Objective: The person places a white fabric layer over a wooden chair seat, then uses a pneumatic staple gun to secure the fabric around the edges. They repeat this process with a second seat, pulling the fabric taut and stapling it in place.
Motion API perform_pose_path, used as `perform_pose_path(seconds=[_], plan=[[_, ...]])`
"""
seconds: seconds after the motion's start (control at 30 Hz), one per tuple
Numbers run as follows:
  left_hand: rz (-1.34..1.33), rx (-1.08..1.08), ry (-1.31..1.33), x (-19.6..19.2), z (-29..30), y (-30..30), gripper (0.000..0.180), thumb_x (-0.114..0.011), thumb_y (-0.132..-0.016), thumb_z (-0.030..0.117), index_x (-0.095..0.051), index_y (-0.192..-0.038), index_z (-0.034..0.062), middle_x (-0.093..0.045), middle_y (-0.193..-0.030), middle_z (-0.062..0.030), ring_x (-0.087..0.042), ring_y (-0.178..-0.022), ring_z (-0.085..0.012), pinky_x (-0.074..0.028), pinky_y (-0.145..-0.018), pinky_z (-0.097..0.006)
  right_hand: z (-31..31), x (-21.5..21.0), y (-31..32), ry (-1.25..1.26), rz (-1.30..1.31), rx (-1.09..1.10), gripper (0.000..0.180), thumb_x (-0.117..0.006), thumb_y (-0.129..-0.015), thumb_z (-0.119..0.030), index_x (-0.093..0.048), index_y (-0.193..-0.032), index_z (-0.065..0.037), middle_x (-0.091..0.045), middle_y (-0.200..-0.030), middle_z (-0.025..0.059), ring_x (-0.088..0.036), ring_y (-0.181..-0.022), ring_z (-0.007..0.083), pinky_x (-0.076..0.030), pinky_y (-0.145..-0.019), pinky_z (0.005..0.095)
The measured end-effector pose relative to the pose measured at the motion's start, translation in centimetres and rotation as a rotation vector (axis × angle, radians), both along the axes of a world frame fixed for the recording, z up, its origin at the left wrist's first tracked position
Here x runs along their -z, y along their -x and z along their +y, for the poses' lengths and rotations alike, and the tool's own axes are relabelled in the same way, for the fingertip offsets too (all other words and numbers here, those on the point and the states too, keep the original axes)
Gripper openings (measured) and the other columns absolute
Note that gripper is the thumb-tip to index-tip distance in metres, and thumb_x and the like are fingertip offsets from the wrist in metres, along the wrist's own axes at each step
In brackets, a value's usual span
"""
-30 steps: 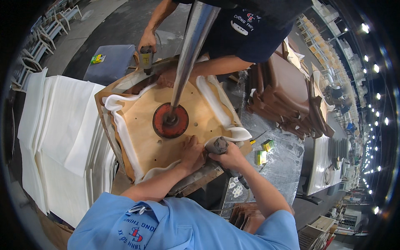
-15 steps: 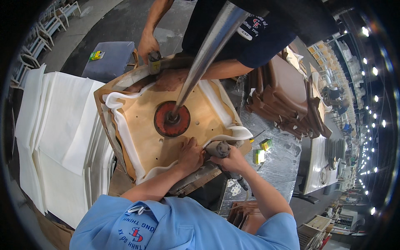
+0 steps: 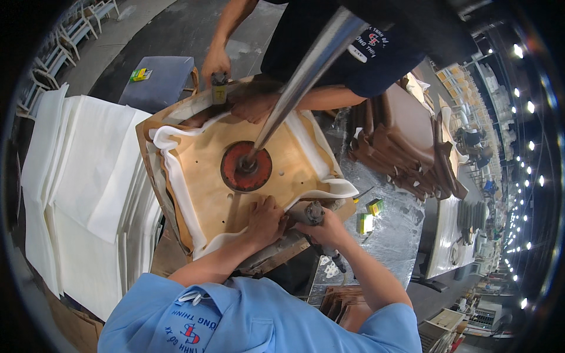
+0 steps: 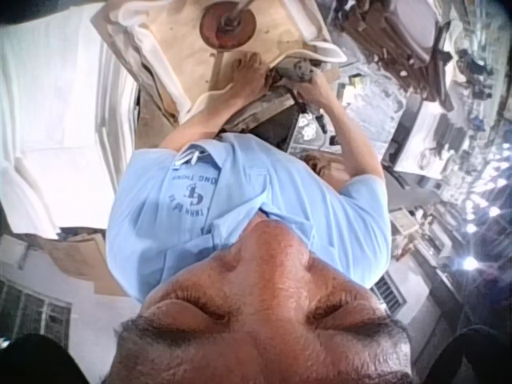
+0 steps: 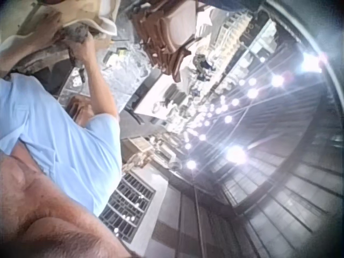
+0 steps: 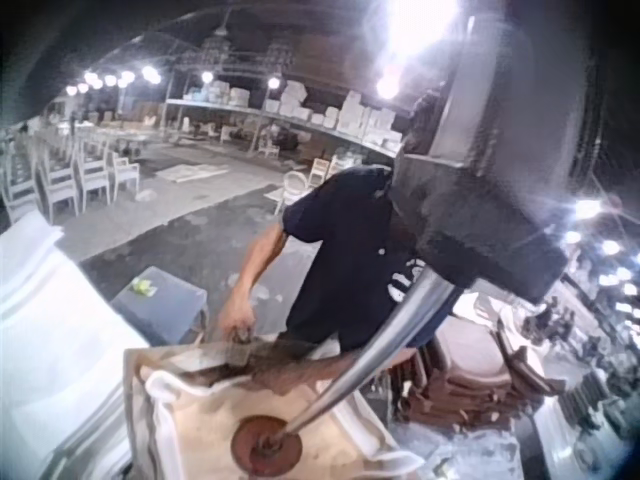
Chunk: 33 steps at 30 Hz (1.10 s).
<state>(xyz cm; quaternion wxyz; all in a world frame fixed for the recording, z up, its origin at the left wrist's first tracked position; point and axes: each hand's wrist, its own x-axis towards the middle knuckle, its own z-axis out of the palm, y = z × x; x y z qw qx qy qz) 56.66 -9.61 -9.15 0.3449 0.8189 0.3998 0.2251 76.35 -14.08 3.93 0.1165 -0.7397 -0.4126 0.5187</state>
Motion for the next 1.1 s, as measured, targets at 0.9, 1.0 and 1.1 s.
perform_pose_path(seconds=[0.9,1.0,1.1], plan=[[-0.014,-0.029,0.014,-0.4,-0.4,0.7,0.014,-0.078,-0.088,0.021,-0.071,-0.089,0.0087,-0.058,-0.112,-0.0142,-0.053,-0.115,-0.0370,-0.039,-0.095,-0.053,-0.4,1.0,1.6,-0.102,-0.060,-0.025,0.044,-0.088,-0.095,-0.019,-0.073,-0.134,-0.004,-0.074,-0.088,0.0037,-0.064,-0.063,0.0113,-0.053,-0.056,0.0302],[-0.005,-0.048,-0.045,-0.6,-0.2,1.8,0.018,-0.083,-0.087,0.025,-0.074,-0.090,0.0099,-0.060,-0.114,-0.0131,-0.054,-0.116,-0.0368,-0.041,-0.099,-0.054,-0.6,0.9,1.8,-0.022,-0.008,0.075,0.042,-0.088,-0.095,-0.018,-0.074,-0.131,-0.004,-0.074,-0.088,0.0042,-0.065,-0.063,0.0111,-0.054,-0.057,0.0307],[0.037,-0.075,-0.082,-0.7,-1.2,1.9,0.020,-0.087,-0.088,0.028,-0.076,-0.091,0.0113,-0.061,-0.117,-0.0119,-0.055,-0.117,-0.0371,-0.042,-0.102,-0.055,-1.5,0.6,1.6,-0.096,0.071,0.124,0.041,-0.088,-0.095,-0.018,-0.073,-0.131,-0.004,-0.074,-0.087,0.0040,-0.065,-0.063,0.0109,-0.054,-0.056,0.0308]])
